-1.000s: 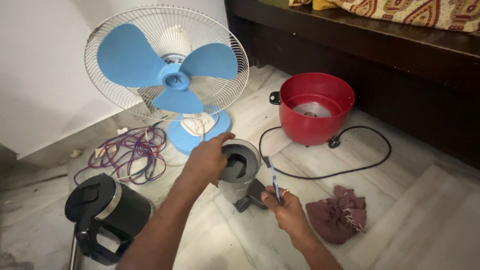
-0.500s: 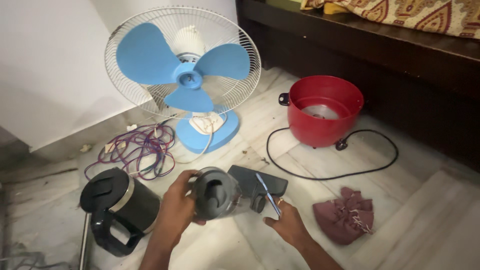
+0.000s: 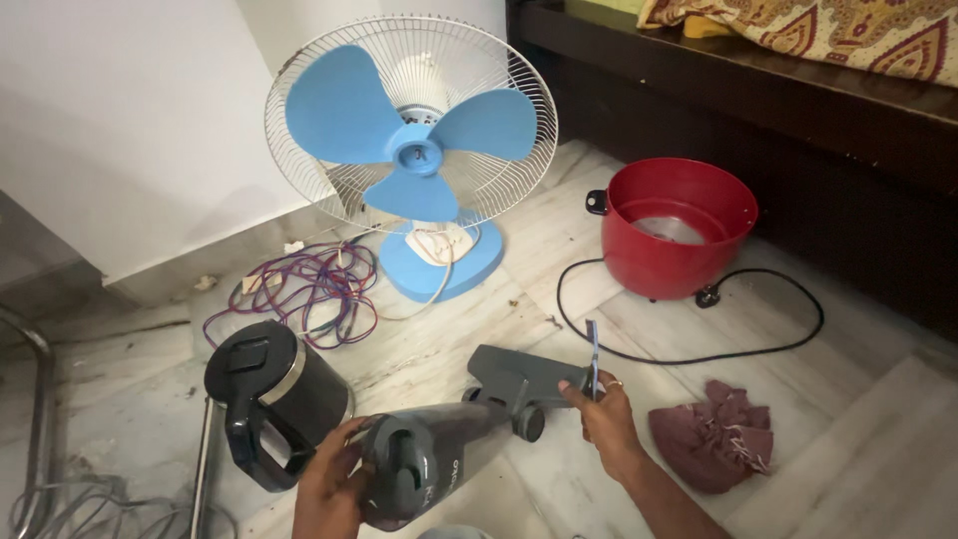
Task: The person sits on the floor and cleans a handheld vacuum cleaner. They use a toothbrush to scrub the interior and exterior of the vacuum's dust bin and then wipe it with a cloth.
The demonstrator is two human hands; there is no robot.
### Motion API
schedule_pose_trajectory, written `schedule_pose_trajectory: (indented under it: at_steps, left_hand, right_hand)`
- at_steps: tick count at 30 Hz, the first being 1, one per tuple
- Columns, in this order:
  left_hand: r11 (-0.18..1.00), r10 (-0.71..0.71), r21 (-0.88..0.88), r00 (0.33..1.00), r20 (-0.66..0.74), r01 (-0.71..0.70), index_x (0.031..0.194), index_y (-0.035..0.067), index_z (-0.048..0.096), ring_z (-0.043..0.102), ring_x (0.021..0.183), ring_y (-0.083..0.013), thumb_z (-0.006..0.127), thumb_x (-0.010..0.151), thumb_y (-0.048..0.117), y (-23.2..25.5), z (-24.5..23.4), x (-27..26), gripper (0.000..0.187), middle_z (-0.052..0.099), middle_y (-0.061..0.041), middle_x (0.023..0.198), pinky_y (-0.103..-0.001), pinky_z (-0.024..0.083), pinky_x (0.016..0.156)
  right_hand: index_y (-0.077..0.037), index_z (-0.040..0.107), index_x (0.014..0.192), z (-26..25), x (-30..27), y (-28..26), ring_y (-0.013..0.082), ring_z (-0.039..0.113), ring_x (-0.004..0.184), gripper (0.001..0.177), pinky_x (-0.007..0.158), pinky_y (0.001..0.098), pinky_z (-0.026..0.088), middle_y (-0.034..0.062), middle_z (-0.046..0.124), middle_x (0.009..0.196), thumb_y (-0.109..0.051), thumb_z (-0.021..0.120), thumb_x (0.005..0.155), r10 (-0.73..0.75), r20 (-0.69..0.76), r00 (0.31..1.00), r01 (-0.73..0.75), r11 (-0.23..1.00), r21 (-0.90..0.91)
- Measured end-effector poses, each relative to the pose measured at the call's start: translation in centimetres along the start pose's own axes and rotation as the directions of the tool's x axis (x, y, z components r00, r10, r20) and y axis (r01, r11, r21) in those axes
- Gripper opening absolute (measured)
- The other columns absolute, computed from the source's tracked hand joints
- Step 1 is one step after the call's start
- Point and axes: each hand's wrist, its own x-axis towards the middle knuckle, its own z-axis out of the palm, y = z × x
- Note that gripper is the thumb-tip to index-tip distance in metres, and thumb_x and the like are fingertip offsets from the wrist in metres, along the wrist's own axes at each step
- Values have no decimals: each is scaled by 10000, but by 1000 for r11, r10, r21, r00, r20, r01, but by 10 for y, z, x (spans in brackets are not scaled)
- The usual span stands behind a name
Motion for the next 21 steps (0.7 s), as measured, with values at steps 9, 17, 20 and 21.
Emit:
schedule_pose_trajectory:
  at_steps: [9, 17, 20, 21]
  left_hand:
    - [998, 2, 58, 995, 101, -8, 1424, 96, 513, 721, 1106, -267, 527, 829, -99, -46, -53, -3, 626, 727, -151, 1234, -280, 526, 886]
    - [703, -590, -142, 682, 432, 697, 1415, 205, 507, 697, 1112, -348, 540, 836, 7, -59, -75, 2, 613, 665, -126, 1314, -314, 535, 791]
    - [504, -654, -184, 512, 558, 844, 1412, 246, 504, 688, 1114, -379, 545, 838, 47, -71, -60, -5, 608, 642, -117, 1345, -327, 539, 755]
    - [430, -661, -199, 457, 595, 881, 1410, 259, 503, 685, 1114, -389, 546, 839, 60, -77, -52, -9, 607, 634, -114, 1355, -332, 540, 743]
  right_hand:
    - [-45, 728, 1178, -29, -20, -53, 98, 433, 626, 424, 543, 287, 354, -22, 539, 771, -120, 846, 778, -284, -104, 953, 255, 940, -228]
    - [-96, 673, 1286, -100, -86, -161, 129, 499, 577, 715, 497, 316, 444, -4, 471, 686, 14, 941, 632, -192, 303, 933, 309, 861, -405]
    - [-38, 691, 1087, -112, -82, -165, 80, 510, 600, 612, 522, 279, 464, -63, 436, 682, 42, 906, 520, -225, 255, 940, 313, 868, -385]
    - [-30, 712, 1073, -115, -81, -161, 76, 506, 616, 570, 538, 273, 462, -58, 440, 696, 30, 907, 541, -267, 257, 929, 352, 851, -389]
